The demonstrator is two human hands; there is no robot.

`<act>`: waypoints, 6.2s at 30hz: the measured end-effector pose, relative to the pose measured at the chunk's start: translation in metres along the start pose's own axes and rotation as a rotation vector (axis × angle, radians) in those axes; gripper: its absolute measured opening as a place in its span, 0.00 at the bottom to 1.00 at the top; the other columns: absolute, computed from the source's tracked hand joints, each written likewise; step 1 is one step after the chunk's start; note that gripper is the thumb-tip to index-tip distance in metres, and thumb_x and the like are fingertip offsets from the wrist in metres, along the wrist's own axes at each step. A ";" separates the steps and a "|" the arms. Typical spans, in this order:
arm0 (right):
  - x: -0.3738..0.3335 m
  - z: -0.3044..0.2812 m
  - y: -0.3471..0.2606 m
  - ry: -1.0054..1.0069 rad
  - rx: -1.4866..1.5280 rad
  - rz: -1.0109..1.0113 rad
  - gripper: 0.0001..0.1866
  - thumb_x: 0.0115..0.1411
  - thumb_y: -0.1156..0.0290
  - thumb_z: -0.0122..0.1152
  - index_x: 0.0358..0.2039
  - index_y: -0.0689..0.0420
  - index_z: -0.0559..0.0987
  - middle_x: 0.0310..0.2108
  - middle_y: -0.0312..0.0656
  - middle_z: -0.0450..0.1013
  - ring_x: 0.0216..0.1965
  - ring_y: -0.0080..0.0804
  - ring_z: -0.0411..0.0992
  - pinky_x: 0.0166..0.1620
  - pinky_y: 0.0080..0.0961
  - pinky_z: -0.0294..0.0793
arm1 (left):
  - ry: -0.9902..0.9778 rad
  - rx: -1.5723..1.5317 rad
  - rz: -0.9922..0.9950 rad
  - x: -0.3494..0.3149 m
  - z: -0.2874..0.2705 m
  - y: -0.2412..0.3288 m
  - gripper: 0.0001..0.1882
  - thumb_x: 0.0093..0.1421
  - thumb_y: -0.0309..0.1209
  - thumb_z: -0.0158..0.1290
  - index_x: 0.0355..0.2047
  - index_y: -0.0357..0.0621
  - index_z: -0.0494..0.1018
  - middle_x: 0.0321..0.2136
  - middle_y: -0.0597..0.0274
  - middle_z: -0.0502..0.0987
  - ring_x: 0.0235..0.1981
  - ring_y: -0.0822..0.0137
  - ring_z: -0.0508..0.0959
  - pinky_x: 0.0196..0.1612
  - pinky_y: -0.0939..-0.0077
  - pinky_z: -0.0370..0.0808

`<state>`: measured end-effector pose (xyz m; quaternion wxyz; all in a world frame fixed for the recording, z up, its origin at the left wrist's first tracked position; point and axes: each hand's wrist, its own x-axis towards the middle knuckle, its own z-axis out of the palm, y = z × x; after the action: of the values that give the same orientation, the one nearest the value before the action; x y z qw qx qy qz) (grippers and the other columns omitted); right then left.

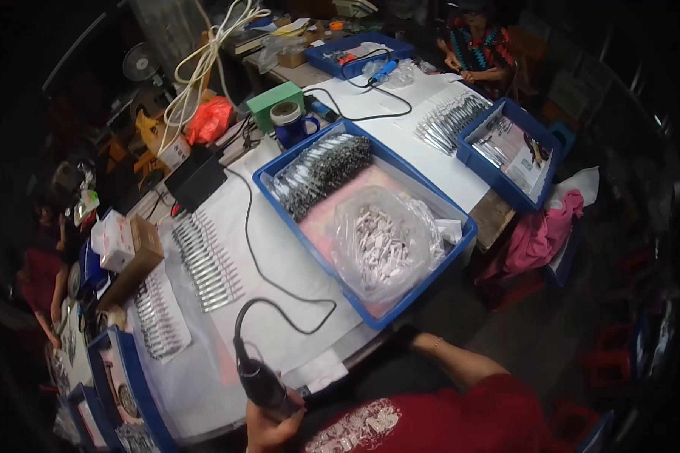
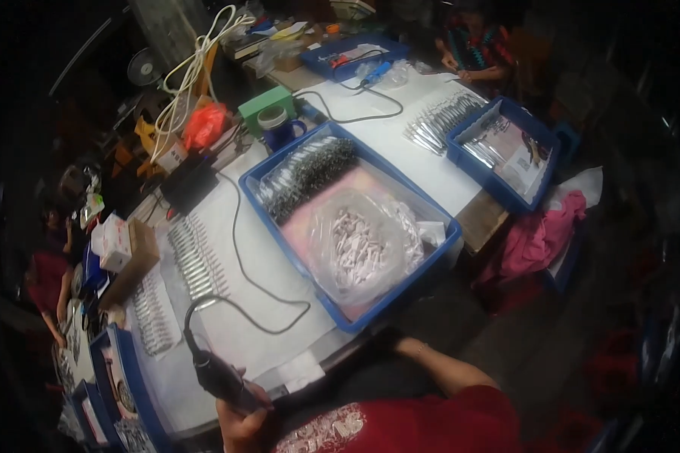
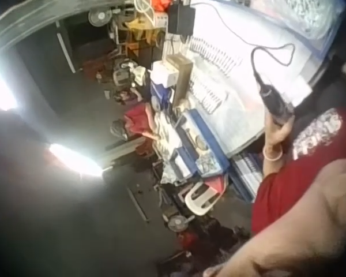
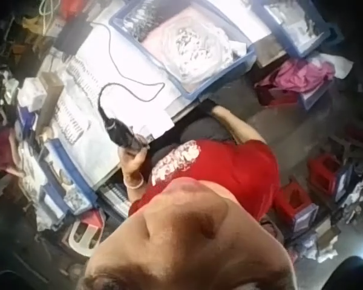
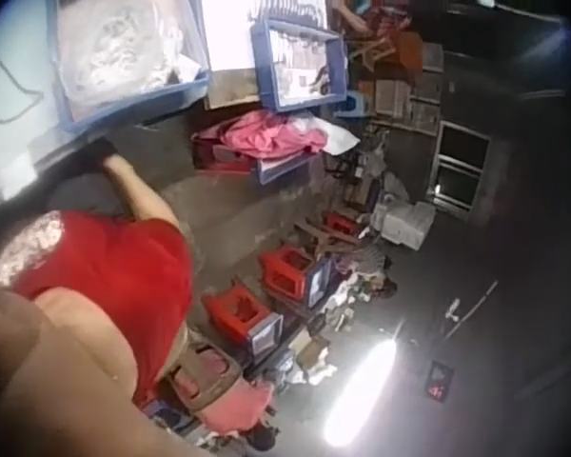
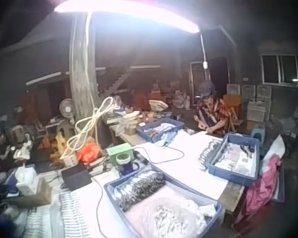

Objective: Using a handheld rotary tool to polish or deburr small metal surgical or dental components.

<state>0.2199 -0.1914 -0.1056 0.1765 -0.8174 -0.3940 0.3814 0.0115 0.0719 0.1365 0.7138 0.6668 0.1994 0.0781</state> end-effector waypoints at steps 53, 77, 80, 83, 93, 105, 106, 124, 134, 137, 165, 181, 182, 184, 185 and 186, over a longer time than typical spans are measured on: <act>-0.048 -0.122 -0.219 0.347 0.940 -0.847 0.32 0.44 0.77 0.71 0.48 0.62 0.65 0.29 0.46 0.72 0.28 0.33 0.73 0.33 0.28 0.75 | 0.004 1.098 0.574 0.198 -0.168 -0.061 0.10 0.51 0.28 0.57 0.35 0.42 0.73 0.30 0.57 0.76 0.36 0.53 0.74 0.38 0.61 0.70; -0.054 -0.117 -0.222 0.191 0.718 -0.907 0.32 0.44 0.76 0.73 0.48 0.63 0.65 0.28 0.43 0.73 0.28 0.31 0.74 0.33 0.29 0.75 | -0.098 1.137 0.392 0.200 -0.178 -0.052 0.11 0.48 0.29 0.62 0.28 0.40 0.71 0.26 0.57 0.75 0.33 0.54 0.74 0.36 0.64 0.70; -0.059 -0.114 -0.223 0.199 0.726 -0.860 0.32 0.44 0.76 0.73 0.48 0.63 0.65 0.28 0.42 0.73 0.28 0.31 0.74 0.34 0.28 0.75 | -0.129 0.984 0.267 0.198 -0.171 -0.049 0.11 0.49 0.29 0.61 0.29 0.39 0.71 0.28 0.55 0.74 0.32 0.53 0.74 0.36 0.64 0.70; -0.061 -0.113 -0.222 0.188 0.686 -0.824 0.32 0.45 0.77 0.73 0.49 0.64 0.65 0.29 0.42 0.73 0.29 0.30 0.74 0.34 0.27 0.75 | -0.077 1.015 0.263 0.190 -0.169 -0.051 0.11 0.50 0.28 0.61 0.30 0.39 0.71 0.29 0.53 0.73 0.32 0.54 0.74 0.37 0.65 0.70; -0.069 -0.108 -0.218 0.176 0.677 -0.757 0.32 0.45 0.79 0.73 0.49 0.64 0.65 0.28 0.43 0.72 0.30 0.30 0.73 0.35 0.27 0.74 | 0.199 0.248 0.393 0.106 -0.127 -0.022 0.06 0.63 0.23 0.48 0.39 0.38 0.64 0.29 0.58 0.75 0.26 0.74 0.74 0.29 0.83 0.72; -0.063 -0.093 -0.205 0.140 0.715 -0.399 0.27 0.48 0.73 0.68 0.46 0.58 0.64 0.26 0.40 0.72 0.30 0.29 0.72 0.38 0.24 0.72 | -0.164 -0.487 -0.435 -0.013 0.014 -0.096 0.20 0.70 0.39 0.38 0.47 0.35 0.73 0.21 0.69 0.69 0.20 0.80 0.67 0.25 0.88 0.65; -0.058 -0.085 -0.205 0.260 0.764 -0.449 0.25 0.45 0.80 0.70 0.44 0.57 0.70 0.23 0.36 0.73 0.23 0.18 0.70 0.29 0.17 0.68 | -0.160 -0.524 -0.467 -0.011 0.017 -0.099 0.21 0.70 0.40 0.37 0.46 0.35 0.73 0.21 0.68 0.69 0.19 0.79 0.67 0.24 0.87 0.65; -0.022 -0.058 -0.210 0.179 0.861 -0.196 0.21 0.46 0.77 0.70 0.41 0.63 0.73 0.34 0.39 0.79 0.35 0.19 0.76 0.41 0.17 0.75 | -0.032 -1.229 -0.566 -0.008 0.038 -0.143 0.21 0.69 0.43 0.40 0.41 0.36 0.73 0.22 0.67 0.70 0.15 0.79 0.61 0.19 0.85 0.57; -0.004 -0.057 -0.216 0.136 0.608 -0.078 0.23 0.46 0.74 0.70 0.43 0.60 0.74 0.30 0.39 0.77 0.33 0.20 0.75 0.38 0.19 0.73 | -0.060 -1.200 -0.474 -0.010 0.040 -0.157 0.23 0.69 0.46 0.40 0.33 0.37 0.73 0.17 0.66 0.68 0.14 0.80 0.59 0.17 0.84 0.56; -0.004 -0.055 -0.211 0.127 0.575 -0.060 0.23 0.46 0.74 0.70 0.43 0.60 0.74 0.31 0.40 0.77 0.34 0.21 0.76 0.38 0.20 0.73 | -0.077 -1.174 -0.436 -0.012 0.043 -0.158 0.23 0.69 0.46 0.40 0.33 0.36 0.73 0.16 0.66 0.67 0.14 0.79 0.59 0.17 0.83 0.56; -0.044 -0.053 -0.189 0.219 0.468 -0.093 0.27 0.42 0.77 0.72 0.45 0.62 0.73 0.41 0.44 0.78 0.36 0.26 0.78 0.40 0.20 0.75 | 0.061 -0.873 -0.505 -0.009 0.051 -0.131 0.13 0.67 0.34 0.48 0.41 0.36 0.76 0.22 0.66 0.73 0.16 0.80 0.67 0.18 0.87 0.63; -0.024 -0.056 -0.190 0.234 0.428 -0.241 0.21 0.44 0.80 0.68 0.40 0.65 0.72 0.41 0.49 0.78 0.25 0.16 0.72 0.31 0.16 0.71 | 0.125 -0.846 -0.554 -0.010 0.044 -0.127 0.14 0.68 0.34 0.46 0.39 0.34 0.75 0.22 0.63 0.75 0.15 0.78 0.70 0.18 0.86 0.66; -0.023 -0.057 -0.187 0.217 0.422 -0.248 0.20 0.44 0.80 0.67 0.39 0.64 0.72 0.40 0.48 0.78 0.25 0.16 0.72 0.31 0.16 0.72 | 0.121 -0.838 -0.560 -0.010 0.043 -0.127 0.15 0.68 0.35 0.46 0.39 0.34 0.75 0.22 0.63 0.75 0.15 0.78 0.70 0.18 0.86 0.66; -0.022 -0.060 -0.182 0.199 0.417 -0.253 0.20 0.44 0.80 0.67 0.39 0.64 0.72 0.40 0.48 0.78 0.25 0.16 0.72 0.31 0.16 0.72 | 0.105 -0.842 -0.565 -0.009 0.041 -0.126 0.15 0.68 0.35 0.46 0.39 0.34 0.75 0.22 0.63 0.75 0.15 0.78 0.70 0.18 0.86 0.66; -0.022 -0.062 -0.180 0.190 0.393 -0.254 0.20 0.45 0.79 0.67 0.39 0.63 0.72 0.39 0.48 0.78 0.25 0.16 0.72 0.32 0.16 0.72 | 0.091 -0.846 -0.570 -0.009 0.040 -0.126 0.15 0.68 0.35 0.45 0.38 0.34 0.76 0.22 0.63 0.75 0.15 0.78 0.70 0.18 0.86 0.66; -0.022 -0.063 -0.178 0.181 0.369 -0.256 0.20 0.45 0.79 0.67 0.39 0.63 0.72 0.39 0.48 0.78 0.25 0.16 0.73 0.32 0.15 0.72 | 0.090 -0.846 -0.571 -0.009 0.040 -0.126 0.15 0.68 0.35 0.45 0.38 0.34 0.76 0.22 0.63 0.75 0.15 0.78 0.70 0.18 0.86 0.66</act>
<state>0.1683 -0.0959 0.0503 0.4045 -0.7456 -0.4006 0.3465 -0.0005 0.0190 0.0152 0.9048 0.2343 0.3551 -0.0175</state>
